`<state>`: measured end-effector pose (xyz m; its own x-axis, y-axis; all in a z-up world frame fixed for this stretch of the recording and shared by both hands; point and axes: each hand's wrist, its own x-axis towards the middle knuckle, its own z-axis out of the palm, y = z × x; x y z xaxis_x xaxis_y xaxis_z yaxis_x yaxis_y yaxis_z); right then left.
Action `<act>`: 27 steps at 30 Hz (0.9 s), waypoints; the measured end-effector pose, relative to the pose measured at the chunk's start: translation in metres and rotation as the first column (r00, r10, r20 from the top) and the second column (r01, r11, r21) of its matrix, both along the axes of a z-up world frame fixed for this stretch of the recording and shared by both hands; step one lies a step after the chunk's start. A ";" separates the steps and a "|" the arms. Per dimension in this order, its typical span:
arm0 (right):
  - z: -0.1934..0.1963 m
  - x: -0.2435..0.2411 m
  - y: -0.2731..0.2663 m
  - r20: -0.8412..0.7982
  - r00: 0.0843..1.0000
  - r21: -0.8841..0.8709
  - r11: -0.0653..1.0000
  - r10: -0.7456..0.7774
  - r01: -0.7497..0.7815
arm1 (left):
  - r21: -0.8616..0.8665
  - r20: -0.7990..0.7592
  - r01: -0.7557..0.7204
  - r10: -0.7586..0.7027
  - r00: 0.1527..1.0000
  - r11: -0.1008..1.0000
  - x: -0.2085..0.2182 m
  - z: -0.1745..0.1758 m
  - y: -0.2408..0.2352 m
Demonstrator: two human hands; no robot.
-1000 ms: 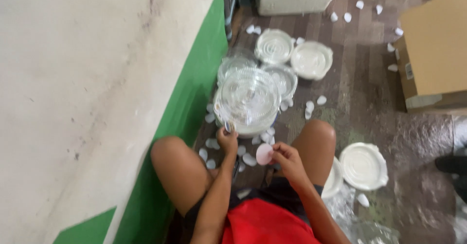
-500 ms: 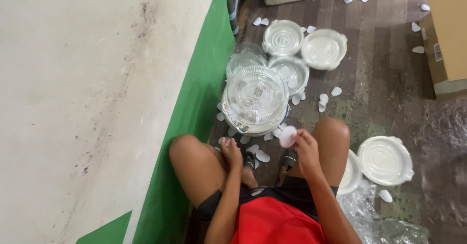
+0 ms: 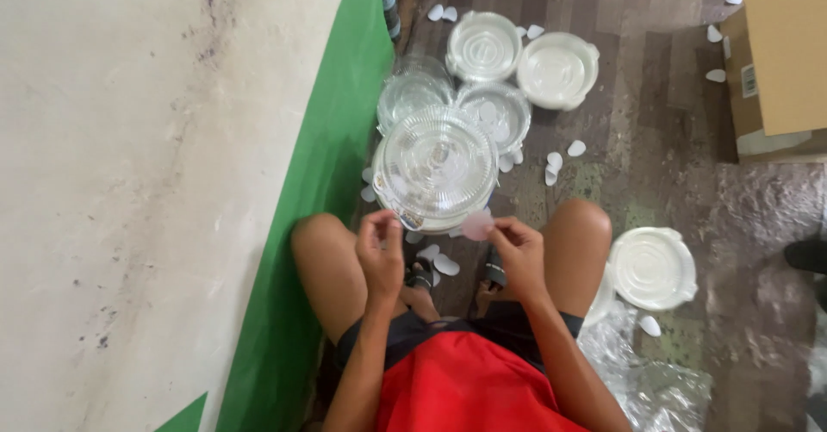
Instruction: The person sits on the floor and assembles clear plastic plates by peeling backing from small stickers and applying them to the center of the plates. The person handles the plates and stickers by hand, stacking the decorated plates into a pile.
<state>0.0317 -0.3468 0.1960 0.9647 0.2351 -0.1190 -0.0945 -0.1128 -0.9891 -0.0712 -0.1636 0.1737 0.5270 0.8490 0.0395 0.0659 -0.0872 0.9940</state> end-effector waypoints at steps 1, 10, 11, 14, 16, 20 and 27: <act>-0.001 -0.005 0.002 -0.007 1.000 -0.016 1.000 0.002 -0.002 | -0.016 -0.007 -0.002 0.002 1.000 1.000 0.000 0.008 -0.001; -0.055 0.005 0.007 0.130 0.987 0.084 0.991 0.094 -0.105 | -0.274 -0.162 0.108 -0.156 0.974 0.956 0.081 -0.114 0.103; -0.060 0.012 0.008 0.090 0.994 0.091 0.993 0.070 -0.078 | -0.322 -0.184 0.128 -0.194 0.964 0.938 0.082 -0.110 0.102; -0.092 0.044 0.011 0.019 0.998 0.153 0.987 0.056 -0.058 | -0.356 -0.184 0.104 -0.179 0.966 0.929 0.087 -0.114 0.089; -0.104 0.058 0.020 -0.016 0.996 0.218 0.972 0.090 -0.084 | -0.334 -0.170 0.039 -0.101 0.980 0.942 0.084 -0.118 0.079; -0.093 0.063 0.029 -0.024 0.999 0.212 0.977 0.047 -0.041 | -0.316 -0.258 -0.001 -0.085 0.962 0.949 0.061 -0.065 0.059; -0.113 0.074 0.008 -0.060 0.991 0.241 0.965 0.117 -0.099 | -0.323 -0.326 0.080 -0.190 0.926 0.943 0.039 -0.036 0.045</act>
<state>0.1052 -0.3388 0.0832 0.9228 0.3674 -0.1164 -0.1677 0.1109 -0.9796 -0.0320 -0.1187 0.1382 0.5705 0.7113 -0.4106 0.4207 0.1763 0.8899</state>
